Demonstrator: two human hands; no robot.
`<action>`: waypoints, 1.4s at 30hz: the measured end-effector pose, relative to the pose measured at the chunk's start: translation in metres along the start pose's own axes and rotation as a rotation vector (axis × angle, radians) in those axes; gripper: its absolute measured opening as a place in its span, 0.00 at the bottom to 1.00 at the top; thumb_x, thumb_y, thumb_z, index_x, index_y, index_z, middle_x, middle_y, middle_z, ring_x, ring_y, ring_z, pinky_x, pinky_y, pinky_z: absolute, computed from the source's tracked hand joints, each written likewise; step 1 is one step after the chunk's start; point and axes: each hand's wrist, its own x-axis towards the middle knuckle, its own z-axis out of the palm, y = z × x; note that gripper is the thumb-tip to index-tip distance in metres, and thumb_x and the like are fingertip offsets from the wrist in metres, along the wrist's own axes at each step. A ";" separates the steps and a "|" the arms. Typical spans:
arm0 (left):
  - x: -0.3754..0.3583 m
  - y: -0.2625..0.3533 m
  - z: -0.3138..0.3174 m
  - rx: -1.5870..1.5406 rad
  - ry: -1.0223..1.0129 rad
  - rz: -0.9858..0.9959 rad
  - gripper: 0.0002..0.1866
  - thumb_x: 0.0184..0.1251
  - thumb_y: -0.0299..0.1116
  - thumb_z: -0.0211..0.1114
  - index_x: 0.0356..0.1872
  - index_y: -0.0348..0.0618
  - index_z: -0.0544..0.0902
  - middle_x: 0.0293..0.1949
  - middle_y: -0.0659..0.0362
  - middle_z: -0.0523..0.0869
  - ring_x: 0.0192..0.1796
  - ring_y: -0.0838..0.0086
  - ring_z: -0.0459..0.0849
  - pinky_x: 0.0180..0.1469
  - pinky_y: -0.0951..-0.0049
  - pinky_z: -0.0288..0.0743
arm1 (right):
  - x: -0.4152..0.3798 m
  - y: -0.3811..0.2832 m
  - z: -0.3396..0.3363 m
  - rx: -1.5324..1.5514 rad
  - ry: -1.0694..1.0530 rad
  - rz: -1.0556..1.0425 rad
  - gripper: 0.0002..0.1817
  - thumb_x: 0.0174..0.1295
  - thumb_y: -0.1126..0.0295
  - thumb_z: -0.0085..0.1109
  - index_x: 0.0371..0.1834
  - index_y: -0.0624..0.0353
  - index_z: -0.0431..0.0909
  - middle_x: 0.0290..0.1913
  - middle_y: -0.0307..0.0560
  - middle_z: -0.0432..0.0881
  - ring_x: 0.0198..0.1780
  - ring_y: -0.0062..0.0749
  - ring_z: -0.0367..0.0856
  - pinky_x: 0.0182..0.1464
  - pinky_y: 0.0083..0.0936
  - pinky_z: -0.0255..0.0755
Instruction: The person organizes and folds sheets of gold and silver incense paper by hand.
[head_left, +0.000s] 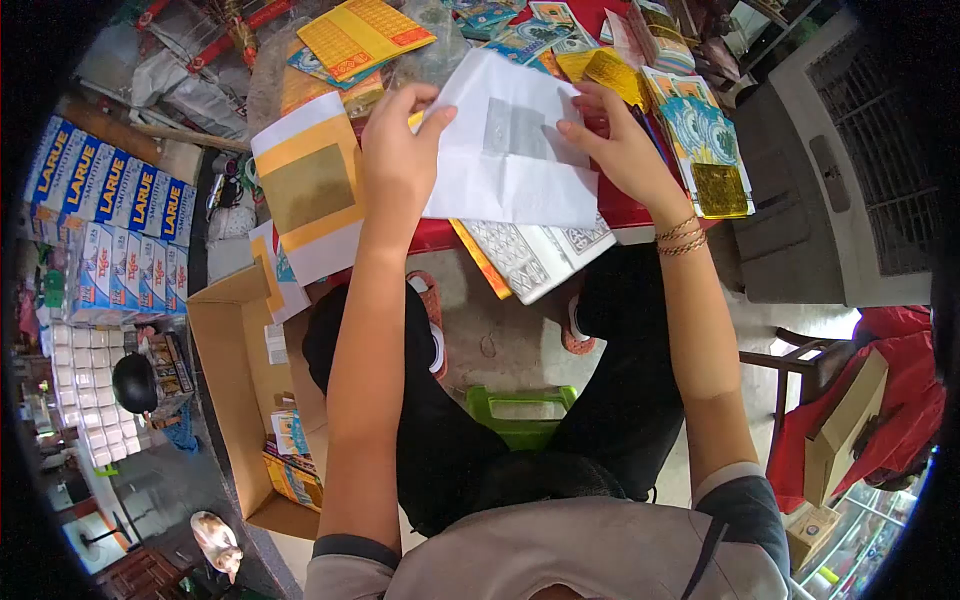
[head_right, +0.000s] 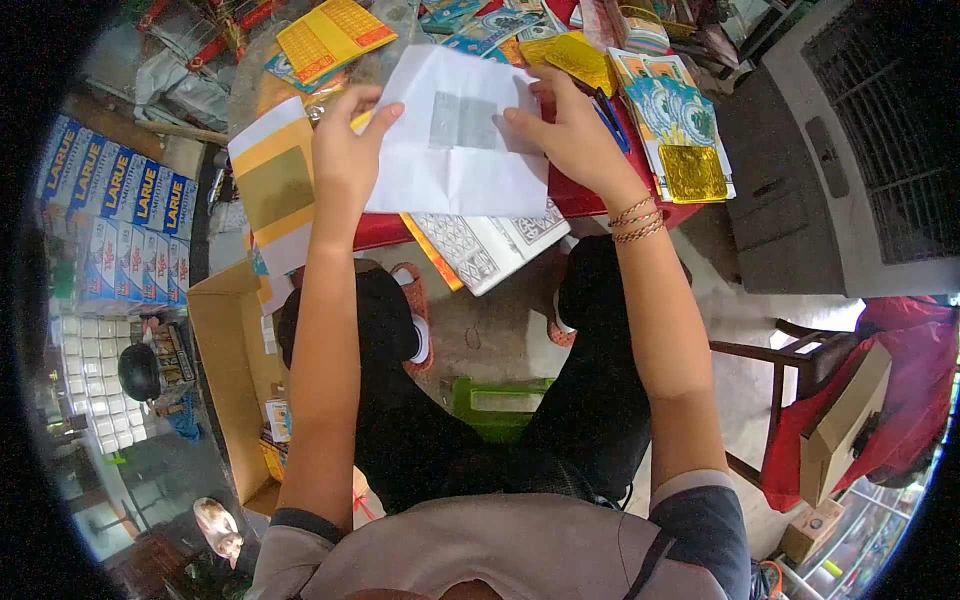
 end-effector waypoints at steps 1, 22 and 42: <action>0.005 0.005 0.001 0.000 0.055 0.071 0.15 0.57 0.34 0.70 0.39 0.34 0.81 0.38 0.51 0.84 0.43 0.66 0.82 0.48 0.70 0.72 | 0.001 0.001 -0.001 0.093 0.051 0.063 0.35 0.57 0.60 0.66 0.63 0.66 0.63 0.56 0.61 0.75 0.58 0.43 0.74 0.59 0.31 0.68; -0.008 0.003 -0.037 -0.700 -0.299 -0.399 0.17 0.65 0.33 0.63 0.51 0.35 0.74 0.42 0.56 0.85 0.41 0.81 0.82 0.40 0.82 0.72 | 0.000 -0.011 -0.012 0.548 -0.116 0.185 0.19 0.62 0.61 0.62 0.50 0.63 0.78 0.37 0.37 0.81 0.40 0.17 0.76 0.44 0.15 0.68; -0.009 -0.004 -0.049 -0.755 -0.330 -0.505 0.18 0.64 0.30 0.65 0.53 0.35 0.74 0.45 0.54 0.84 0.43 0.77 0.83 0.45 0.77 0.79 | 0.008 -0.006 -0.021 0.607 -0.278 0.216 0.20 0.64 0.62 0.59 0.57 0.59 0.76 0.42 0.35 0.82 0.42 0.15 0.79 0.47 0.16 0.72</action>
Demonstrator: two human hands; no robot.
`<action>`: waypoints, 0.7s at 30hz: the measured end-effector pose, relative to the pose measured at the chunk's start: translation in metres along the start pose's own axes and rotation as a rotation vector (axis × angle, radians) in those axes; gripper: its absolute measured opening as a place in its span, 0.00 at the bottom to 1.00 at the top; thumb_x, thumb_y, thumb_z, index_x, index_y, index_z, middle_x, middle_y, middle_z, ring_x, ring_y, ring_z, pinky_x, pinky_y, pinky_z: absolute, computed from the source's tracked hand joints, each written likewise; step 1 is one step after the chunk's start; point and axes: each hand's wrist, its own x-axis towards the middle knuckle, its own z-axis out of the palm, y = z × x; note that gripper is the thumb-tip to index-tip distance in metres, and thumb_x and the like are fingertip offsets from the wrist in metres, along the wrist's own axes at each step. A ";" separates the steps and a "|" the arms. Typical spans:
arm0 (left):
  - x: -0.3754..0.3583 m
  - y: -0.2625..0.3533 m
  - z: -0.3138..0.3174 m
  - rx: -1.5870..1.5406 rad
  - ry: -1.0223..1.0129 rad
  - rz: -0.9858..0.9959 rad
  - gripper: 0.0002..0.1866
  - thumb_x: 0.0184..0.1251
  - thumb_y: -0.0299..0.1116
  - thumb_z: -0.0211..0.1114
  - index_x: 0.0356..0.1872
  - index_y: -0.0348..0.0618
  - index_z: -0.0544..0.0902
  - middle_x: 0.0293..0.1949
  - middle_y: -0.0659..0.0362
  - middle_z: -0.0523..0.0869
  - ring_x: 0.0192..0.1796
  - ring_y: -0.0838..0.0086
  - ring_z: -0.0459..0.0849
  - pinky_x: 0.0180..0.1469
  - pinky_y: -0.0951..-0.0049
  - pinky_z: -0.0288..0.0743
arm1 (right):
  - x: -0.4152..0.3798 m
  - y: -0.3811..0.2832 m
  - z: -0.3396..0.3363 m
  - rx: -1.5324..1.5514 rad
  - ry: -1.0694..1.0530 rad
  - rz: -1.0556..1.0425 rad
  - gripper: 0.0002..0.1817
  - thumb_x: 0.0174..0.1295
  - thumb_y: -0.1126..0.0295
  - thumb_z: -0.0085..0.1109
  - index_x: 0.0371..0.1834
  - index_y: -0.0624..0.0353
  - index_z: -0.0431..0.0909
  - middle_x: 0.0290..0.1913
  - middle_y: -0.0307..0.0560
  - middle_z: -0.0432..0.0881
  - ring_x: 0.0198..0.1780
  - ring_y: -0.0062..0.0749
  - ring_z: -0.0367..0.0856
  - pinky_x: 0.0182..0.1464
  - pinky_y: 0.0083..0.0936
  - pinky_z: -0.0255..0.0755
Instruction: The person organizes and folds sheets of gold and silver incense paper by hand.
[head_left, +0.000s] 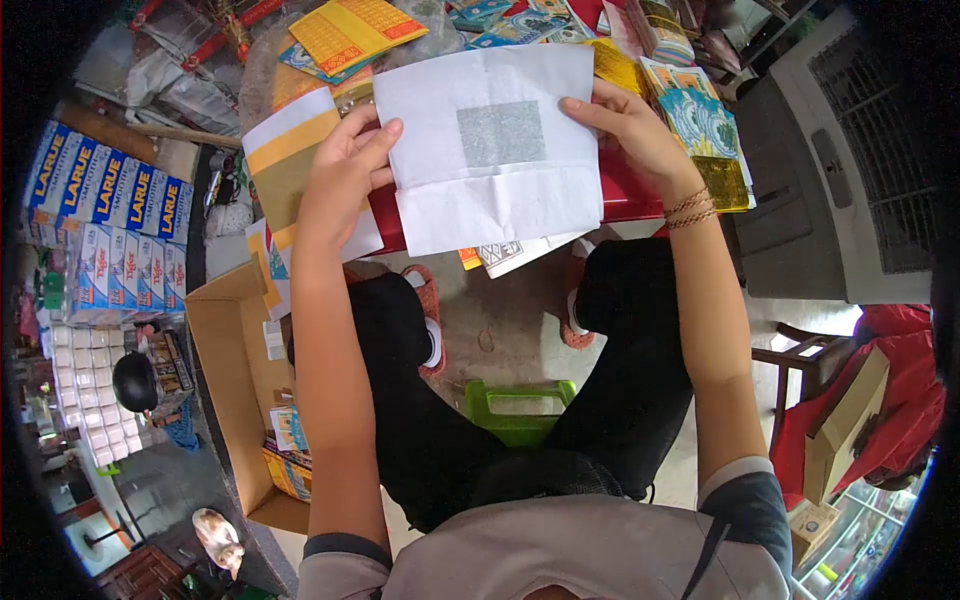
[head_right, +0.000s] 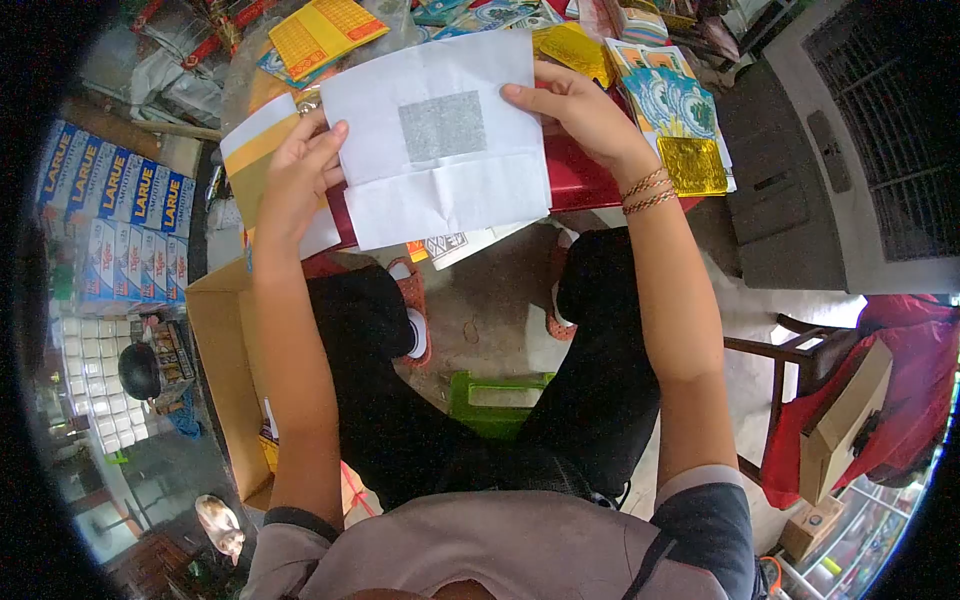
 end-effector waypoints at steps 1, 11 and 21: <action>0.001 -0.001 -0.002 0.000 0.001 -0.001 0.18 0.64 0.30 0.65 0.53 0.35 0.74 0.45 0.54 0.84 0.43 0.77 0.83 0.45 0.77 0.79 | 0.001 0.002 -0.002 0.010 0.012 0.026 0.20 0.65 0.61 0.59 0.56 0.59 0.76 0.42 0.35 0.82 0.42 0.16 0.79 0.47 0.16 0.72; 0.006 -0.007 -0.008 0.106 0.033 0.039 0.17 0.65 0.29 0.63 0.52 0.34 0.75 0.43 0.58 0.83 0.44 0.80 0.81 0.43 0.81 0.76 | -0.002 -0.006 0.007 0.001 0.001 0.014 0.20 0.63 0.61 0.61 0.54 0.62 0.76 0.44 0.41 0.83 0.44 0.22 0.82 0.49 0.21 0.76; 0.010 -0.014 -0.009 0.185 0.079 0.095 0.17 0.67 0.31 0.61 0.55 0.36 0.75 0.44 0.60 0.84 0.35 0.88 0.74 0.30 0.86 0.63 | -0.001 0.001 0.007 -0.048 -0.019 0.025 0.22 0.59 0.68 0.65 0.55 0.63 0.74 0.43 0.42 0.84 0.44 0.25 0.84 0.49 0.22 0.77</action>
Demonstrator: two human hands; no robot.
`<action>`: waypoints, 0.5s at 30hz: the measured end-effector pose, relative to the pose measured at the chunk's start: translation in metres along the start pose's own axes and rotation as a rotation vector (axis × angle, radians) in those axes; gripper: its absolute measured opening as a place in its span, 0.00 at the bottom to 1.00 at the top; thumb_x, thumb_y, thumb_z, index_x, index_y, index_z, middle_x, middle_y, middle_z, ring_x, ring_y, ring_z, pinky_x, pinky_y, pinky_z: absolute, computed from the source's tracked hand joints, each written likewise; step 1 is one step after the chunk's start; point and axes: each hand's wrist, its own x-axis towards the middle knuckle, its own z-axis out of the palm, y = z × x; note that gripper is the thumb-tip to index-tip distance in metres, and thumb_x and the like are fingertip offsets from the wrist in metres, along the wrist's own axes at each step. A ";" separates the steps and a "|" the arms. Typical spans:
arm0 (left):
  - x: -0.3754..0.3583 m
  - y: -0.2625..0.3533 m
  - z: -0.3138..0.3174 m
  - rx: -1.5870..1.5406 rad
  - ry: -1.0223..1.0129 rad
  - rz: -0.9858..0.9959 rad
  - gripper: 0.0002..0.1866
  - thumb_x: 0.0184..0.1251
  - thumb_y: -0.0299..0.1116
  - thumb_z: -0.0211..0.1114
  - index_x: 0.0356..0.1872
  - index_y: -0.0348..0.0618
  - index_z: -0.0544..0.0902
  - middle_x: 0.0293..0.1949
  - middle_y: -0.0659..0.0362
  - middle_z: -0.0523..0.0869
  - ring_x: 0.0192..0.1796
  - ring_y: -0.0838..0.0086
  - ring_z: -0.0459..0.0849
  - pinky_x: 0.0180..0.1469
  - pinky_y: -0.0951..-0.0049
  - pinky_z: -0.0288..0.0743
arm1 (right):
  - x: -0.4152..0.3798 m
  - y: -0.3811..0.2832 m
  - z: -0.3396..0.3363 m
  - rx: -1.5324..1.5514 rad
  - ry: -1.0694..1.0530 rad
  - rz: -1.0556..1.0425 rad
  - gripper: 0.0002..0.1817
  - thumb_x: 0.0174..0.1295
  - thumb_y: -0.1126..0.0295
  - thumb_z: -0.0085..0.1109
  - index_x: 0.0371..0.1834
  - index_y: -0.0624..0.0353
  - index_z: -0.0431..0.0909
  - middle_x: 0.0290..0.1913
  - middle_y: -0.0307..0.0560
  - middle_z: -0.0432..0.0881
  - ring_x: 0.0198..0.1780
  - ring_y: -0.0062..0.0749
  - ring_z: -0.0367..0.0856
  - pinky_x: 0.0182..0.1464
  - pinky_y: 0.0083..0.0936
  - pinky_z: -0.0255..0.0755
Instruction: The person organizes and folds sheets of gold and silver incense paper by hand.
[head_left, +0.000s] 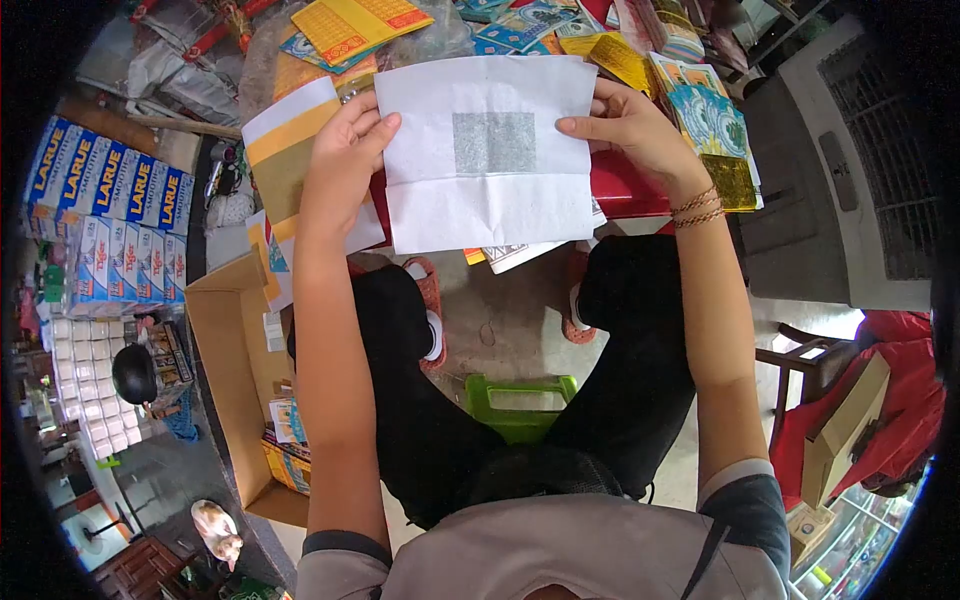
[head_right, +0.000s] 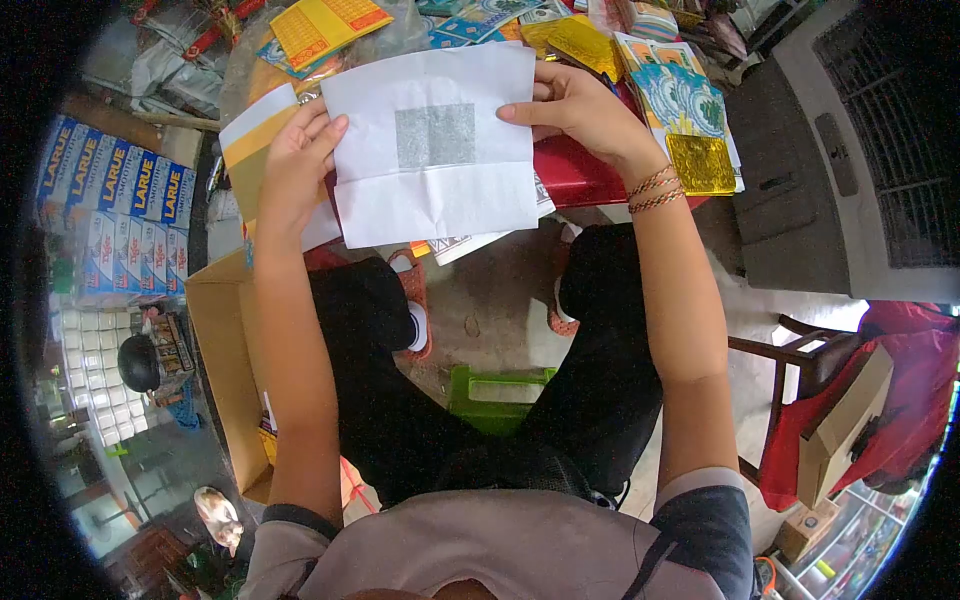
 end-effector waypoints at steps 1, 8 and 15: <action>-0.001 0.001 0.001 0.000 0.001 0.000 0.17 0.67 0.31 0.61 0.55 0.36 0.75 0.44 0.60 0.84 0.35 0.88 0.74 0.30 0.86 0.63 | 0.000 0.000 0.000 0.003 -0.011 -0.013 0.22 0.59 0.68 0.65 0.55 0.63 0.74 0.43 0.42 0.84 0.44 0.25 0.84 0.49 0.22 0.77; -0.005 0.006 0.000 -0.009 -0.027 -0.022 0.18 0.64 0.26 0.62 0.55 0.36 0.74 0.46 0.58 0.84 0.41 0.85 0.79 0.35 0.87 0.68 | -0.001 -0.006 0.005 0.059 -0.015 0.000 0.22 0.61 0.64 0.63 0.56 0.63 0.73 0.45 0.43 0.83 0.46 0.25 0.83 0.49 0.23 0.77; -0.006 0.010 0.003 -0.080 -0.031 -0.068 0.19 0.65 0.30 0.63 0.55 0.36 0.74 0.46 0.59 0.84 0.42 0.85 0.79 0.36 0.86 0.68 | 0.000 -0.004 0.003 0.033 -0.029 -0.021 0.23 0.61 0.62 0.62 0.57 0.63 0.73 0.45 0.43 0.83 0.46 0.26 0.83 0.50 0.24 0.77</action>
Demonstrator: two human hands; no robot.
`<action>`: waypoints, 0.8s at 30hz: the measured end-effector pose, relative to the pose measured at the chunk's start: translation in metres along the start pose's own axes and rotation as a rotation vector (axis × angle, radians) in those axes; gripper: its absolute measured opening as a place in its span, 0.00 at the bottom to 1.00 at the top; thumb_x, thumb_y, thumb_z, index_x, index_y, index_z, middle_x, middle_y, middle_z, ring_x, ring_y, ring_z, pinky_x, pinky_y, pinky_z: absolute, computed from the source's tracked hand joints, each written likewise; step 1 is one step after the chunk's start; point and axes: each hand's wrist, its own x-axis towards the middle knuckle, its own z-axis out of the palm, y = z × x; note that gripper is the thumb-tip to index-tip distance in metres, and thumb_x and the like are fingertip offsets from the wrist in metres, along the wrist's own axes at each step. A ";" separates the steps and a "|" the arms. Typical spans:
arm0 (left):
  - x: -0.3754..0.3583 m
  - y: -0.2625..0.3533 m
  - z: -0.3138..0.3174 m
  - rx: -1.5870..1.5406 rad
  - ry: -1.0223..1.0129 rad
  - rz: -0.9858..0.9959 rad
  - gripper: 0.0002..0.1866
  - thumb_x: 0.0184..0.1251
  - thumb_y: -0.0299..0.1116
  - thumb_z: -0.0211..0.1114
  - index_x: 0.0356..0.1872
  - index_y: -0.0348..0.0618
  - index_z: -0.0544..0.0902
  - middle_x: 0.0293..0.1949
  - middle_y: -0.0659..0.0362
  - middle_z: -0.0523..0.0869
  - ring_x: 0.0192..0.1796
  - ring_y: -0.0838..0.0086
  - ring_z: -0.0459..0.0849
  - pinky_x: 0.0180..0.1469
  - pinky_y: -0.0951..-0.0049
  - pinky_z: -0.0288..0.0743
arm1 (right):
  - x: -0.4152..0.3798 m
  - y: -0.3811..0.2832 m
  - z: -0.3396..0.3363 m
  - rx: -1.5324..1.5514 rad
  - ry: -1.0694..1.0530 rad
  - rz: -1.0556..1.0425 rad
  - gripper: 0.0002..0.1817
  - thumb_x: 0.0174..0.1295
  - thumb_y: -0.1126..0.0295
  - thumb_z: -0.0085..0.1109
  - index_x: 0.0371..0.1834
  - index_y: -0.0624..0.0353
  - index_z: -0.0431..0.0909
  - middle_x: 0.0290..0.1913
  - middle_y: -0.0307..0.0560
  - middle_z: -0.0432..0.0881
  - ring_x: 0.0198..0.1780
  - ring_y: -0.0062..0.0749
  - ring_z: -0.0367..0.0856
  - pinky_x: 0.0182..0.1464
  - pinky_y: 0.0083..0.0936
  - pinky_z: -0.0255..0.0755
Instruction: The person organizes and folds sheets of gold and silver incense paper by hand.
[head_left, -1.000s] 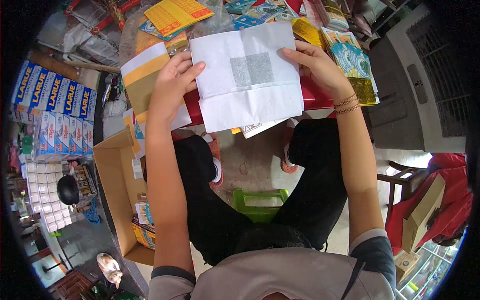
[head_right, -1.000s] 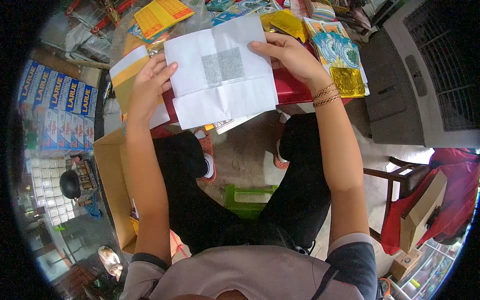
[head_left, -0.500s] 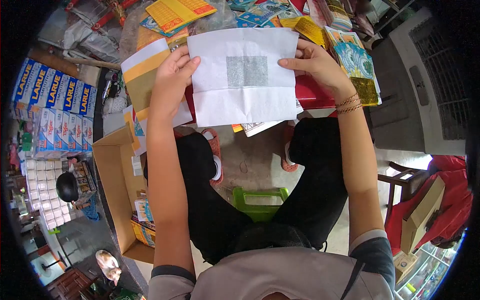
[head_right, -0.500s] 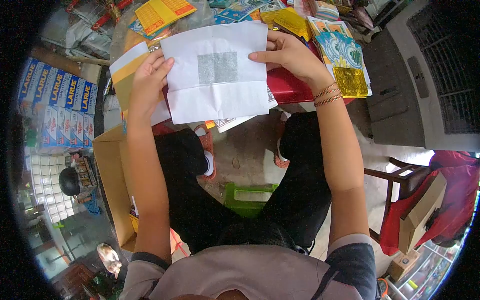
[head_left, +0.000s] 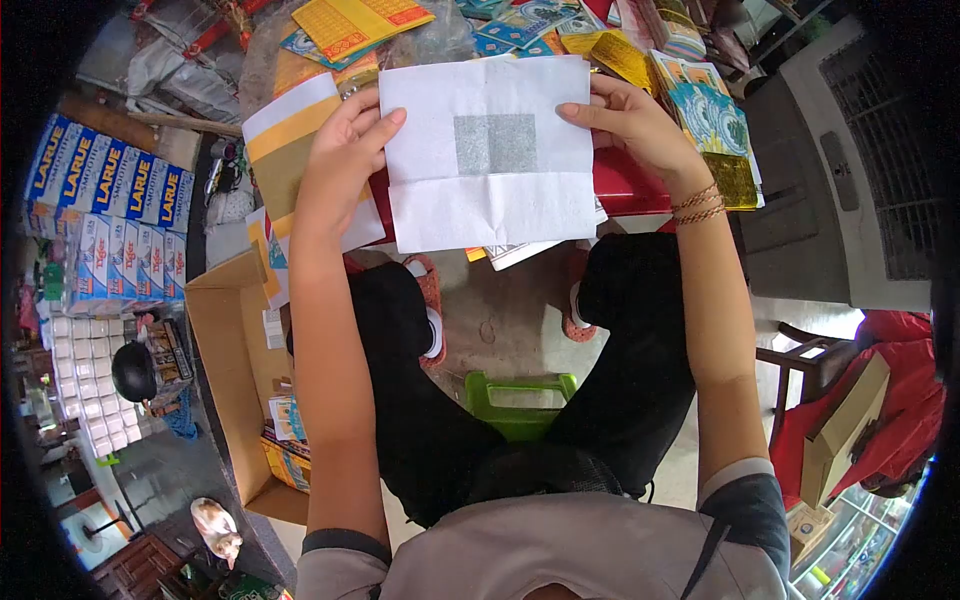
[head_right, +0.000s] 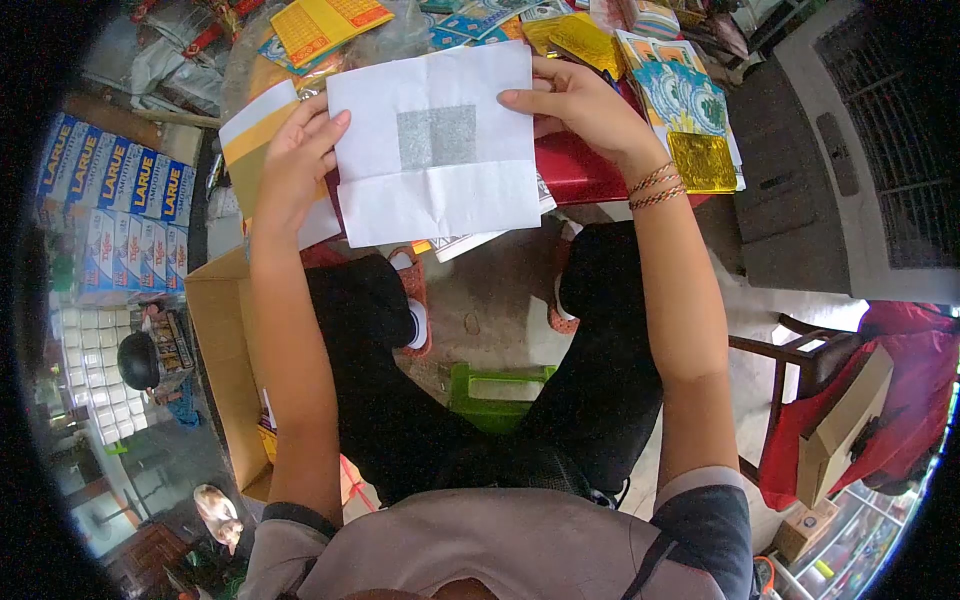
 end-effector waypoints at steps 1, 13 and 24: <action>0.000 0.000 -0.001 0.000 0.000 -0.001 0.19 0.65 0.30 0.63 0.55 0.36 0.74 0.46 0.59 0.84 0.42 0.85 0.79 0.36 0.86 0.68 | 0.000 -0.001 0.001 0.008 0.005 -0.003 0.23 0.62 0.62 0.62 0.57 0.63 0.73 0.45 0.43 0.83 0.46 0.26 0.83 0.50 0.24 0.77; 0.003 0.002 -0.014 0.055 -0.001 0.031 0.18 0.63 0.29 0.65 0.53 0.37 0.75 0.45 0.58 0.84 0.45 0.81 0.81 0.45 0.81 0.74 | 0.003 0.004 -0.006 0.003 -0.020 0.019 0.19 0.64 0.64 0.60 0.54 0.63 0.76 0.44 0.41 0.83 0.44 0.24 0.83 0.49 0.21 0.76; 0.008 -0.004 -0.027 0.069 -0.029 0.085 0.17 0.61 0.27 0.67 0.50 0.37 0.76 0.44 0.57 0.84 0.44 0.81 0.81 0.44 0.80 0.76 | 0.004 0.008 -0.010 -0.103 0.037 -0.044 0.17 0.63 0.65 0.61 0.54 0.60 0.79 0.41 0.40 0.84 0.41 0.21 0.83 0.48 0.20 0.76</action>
